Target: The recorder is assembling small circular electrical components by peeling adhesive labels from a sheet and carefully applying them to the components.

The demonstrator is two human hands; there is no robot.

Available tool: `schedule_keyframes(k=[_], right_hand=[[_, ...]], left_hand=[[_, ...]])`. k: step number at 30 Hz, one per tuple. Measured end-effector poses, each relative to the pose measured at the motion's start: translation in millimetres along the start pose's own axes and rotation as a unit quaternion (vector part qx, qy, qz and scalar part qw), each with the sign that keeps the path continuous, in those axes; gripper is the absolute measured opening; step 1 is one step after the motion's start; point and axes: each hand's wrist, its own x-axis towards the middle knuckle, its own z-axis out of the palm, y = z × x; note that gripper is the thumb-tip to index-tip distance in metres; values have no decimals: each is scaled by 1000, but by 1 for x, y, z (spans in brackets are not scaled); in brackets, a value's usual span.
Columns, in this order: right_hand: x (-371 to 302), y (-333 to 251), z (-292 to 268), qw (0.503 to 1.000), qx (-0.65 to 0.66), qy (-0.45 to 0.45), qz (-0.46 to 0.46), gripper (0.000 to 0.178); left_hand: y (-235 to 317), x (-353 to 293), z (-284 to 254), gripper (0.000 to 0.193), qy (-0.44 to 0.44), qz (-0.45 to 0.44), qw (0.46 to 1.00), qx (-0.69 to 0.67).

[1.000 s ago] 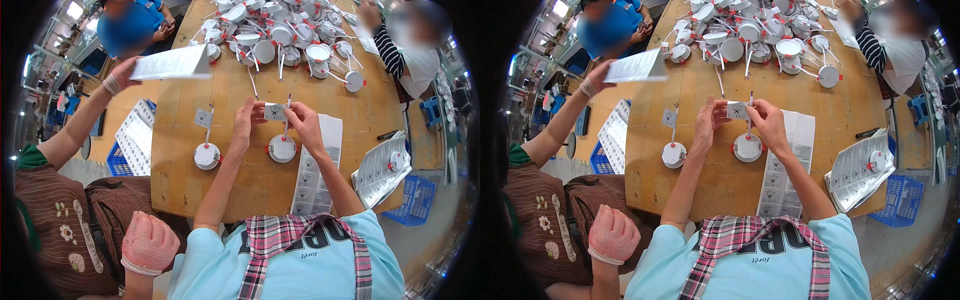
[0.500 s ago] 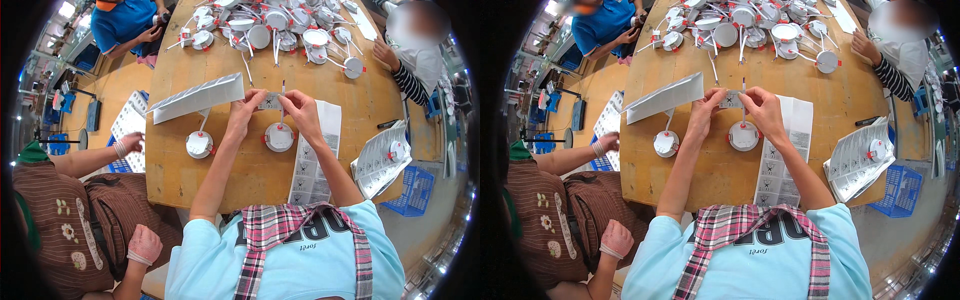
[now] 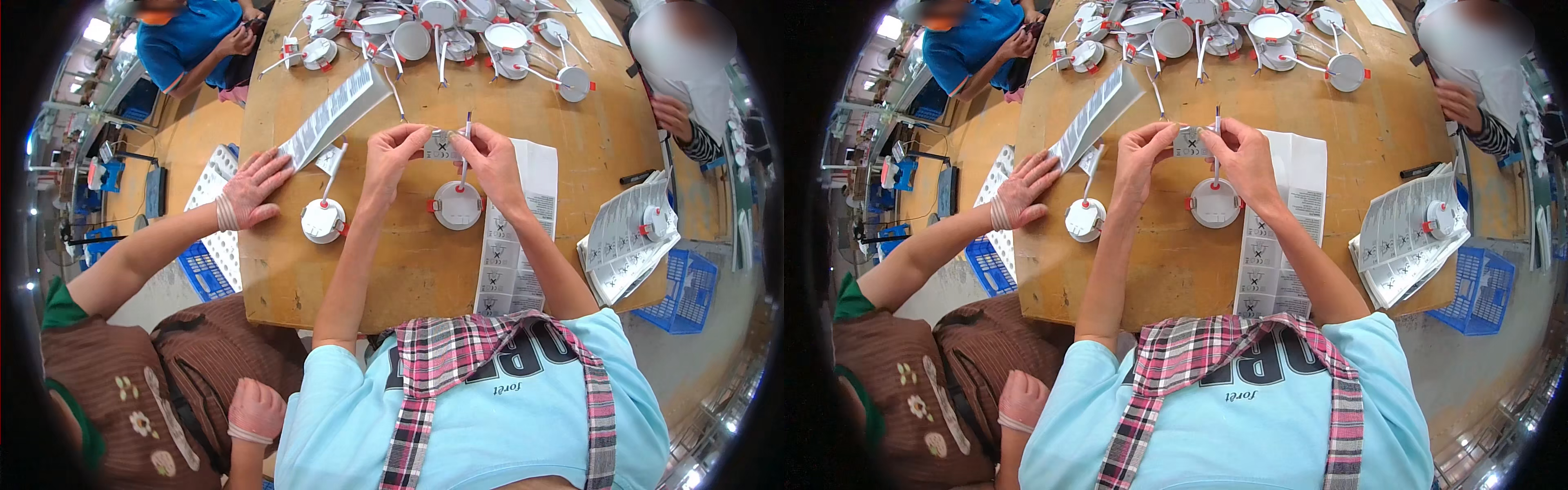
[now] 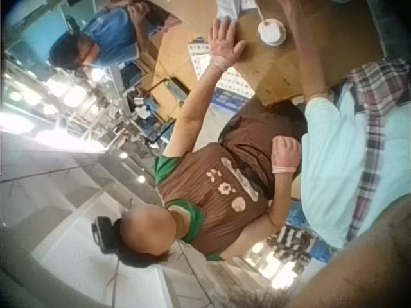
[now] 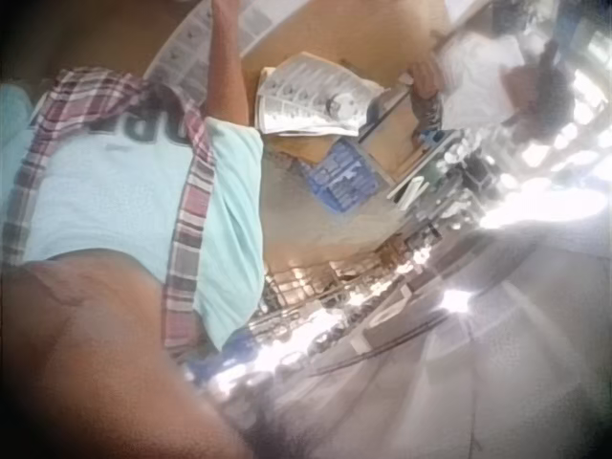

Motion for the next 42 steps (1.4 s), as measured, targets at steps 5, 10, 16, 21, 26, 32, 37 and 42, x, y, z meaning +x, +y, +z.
schedule_keyframes(k=[5,10,16,21,26,32,37,42], right_hand=[[-2,2,1,1000,-3,14,-18,20],[-1,2,2,1000,-8,19,-14,20],[0,4,0,999,-27,30,-19,20],[2,9,-2,999,-30,30,-16,21],[2,8,0,999,-13,20,-22,21],[1,7,-1,999,-31,10,-9,22],[1,9,-3,1000,-12,6,-16,22],[0,2,-2,1000,-16,-21,2,22]], left_hand=[[9,-2,6,21,0,-5,997,71],[10,1,3,20,-6,9,989,147],[11,0,10,19,14,29,971,238],[11,2,8,19,13,24,982,187],[12,2,2,20,2,19,979,201],[12,3,-3,21,-30,-12,975,221],[19,3,-7,20,-12,10,982,189],[24,4,0,20,-73,-19,968,241]])
